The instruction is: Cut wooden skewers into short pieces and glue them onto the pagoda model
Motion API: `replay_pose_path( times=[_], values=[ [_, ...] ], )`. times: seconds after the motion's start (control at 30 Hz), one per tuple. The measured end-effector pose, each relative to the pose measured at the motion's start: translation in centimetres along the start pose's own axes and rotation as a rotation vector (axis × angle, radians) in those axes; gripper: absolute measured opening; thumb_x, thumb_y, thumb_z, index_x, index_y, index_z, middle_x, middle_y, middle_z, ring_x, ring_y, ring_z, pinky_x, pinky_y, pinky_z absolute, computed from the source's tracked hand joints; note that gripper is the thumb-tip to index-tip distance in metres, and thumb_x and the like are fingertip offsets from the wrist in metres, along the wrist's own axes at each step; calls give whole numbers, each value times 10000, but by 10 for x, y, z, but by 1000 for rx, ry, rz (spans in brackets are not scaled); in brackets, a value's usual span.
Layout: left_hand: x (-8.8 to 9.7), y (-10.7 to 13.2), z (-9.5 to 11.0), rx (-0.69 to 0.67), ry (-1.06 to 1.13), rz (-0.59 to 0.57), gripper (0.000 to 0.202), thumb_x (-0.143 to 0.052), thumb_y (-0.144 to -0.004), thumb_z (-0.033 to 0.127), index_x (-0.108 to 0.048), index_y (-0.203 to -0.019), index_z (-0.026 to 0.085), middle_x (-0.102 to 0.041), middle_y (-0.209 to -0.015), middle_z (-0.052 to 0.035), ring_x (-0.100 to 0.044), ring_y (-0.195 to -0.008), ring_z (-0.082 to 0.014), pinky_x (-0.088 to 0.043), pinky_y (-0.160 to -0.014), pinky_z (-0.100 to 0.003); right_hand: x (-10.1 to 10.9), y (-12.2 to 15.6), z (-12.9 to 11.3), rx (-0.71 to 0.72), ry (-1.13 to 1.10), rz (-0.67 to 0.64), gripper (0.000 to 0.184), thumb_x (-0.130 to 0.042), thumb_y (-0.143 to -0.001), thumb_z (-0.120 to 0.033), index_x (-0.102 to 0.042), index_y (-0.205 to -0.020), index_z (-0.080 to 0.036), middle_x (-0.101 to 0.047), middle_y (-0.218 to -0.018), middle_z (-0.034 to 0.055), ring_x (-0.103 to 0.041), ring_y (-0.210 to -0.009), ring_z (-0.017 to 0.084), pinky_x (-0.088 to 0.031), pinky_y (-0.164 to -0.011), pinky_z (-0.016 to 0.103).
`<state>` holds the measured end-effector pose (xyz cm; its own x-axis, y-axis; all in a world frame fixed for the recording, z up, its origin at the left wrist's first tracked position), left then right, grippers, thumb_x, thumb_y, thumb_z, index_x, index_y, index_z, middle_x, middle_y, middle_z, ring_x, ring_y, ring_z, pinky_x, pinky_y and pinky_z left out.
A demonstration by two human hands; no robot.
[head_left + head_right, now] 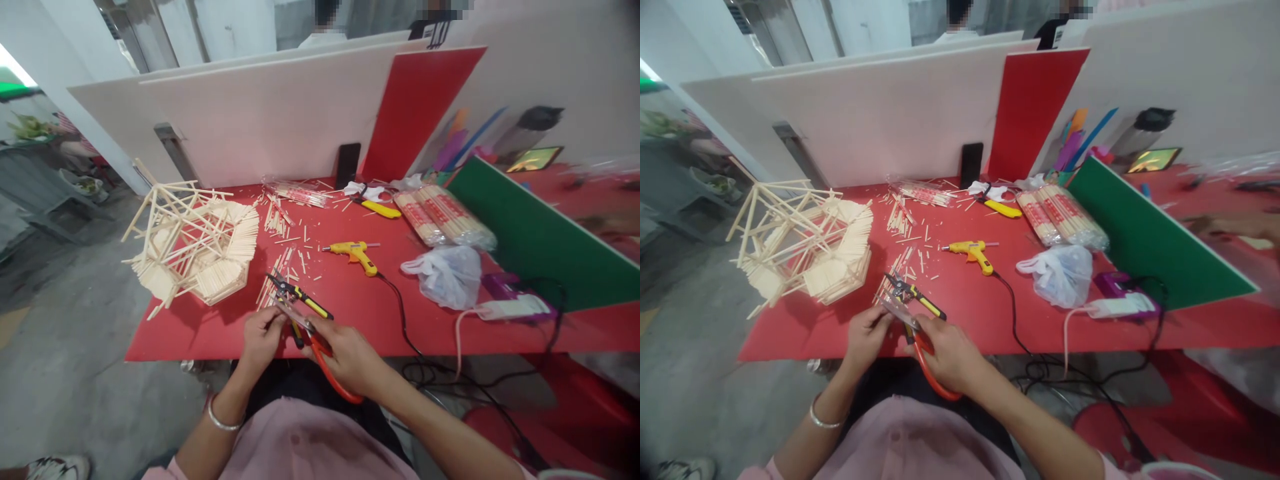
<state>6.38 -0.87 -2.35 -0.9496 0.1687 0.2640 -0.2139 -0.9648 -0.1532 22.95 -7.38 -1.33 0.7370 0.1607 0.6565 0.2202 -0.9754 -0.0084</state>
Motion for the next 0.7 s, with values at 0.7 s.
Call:
replay_pose_path(
  times=[0.7],
  values=[
    [22,8,-10,461,785,145,369,-889,-561,384,-720,-783,143,-666,-662,-6,-574,-545,-80,-463,-513,-193,51,0,41,-80,743,346,304,-476,-938,-328,-705,-1062,-171,-728,-1042,145,-674,-939,274,-511,-822,405]
  ],
)
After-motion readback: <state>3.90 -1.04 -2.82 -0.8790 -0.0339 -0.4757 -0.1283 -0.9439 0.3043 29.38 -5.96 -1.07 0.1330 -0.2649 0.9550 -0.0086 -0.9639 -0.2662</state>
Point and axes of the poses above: each hand's wrist, its own y-axis away from the middle knuckle, its own x-axis out of the back of the hand, z = x × y, the point moved 4 cm from there along -y, towards the middle knuckle
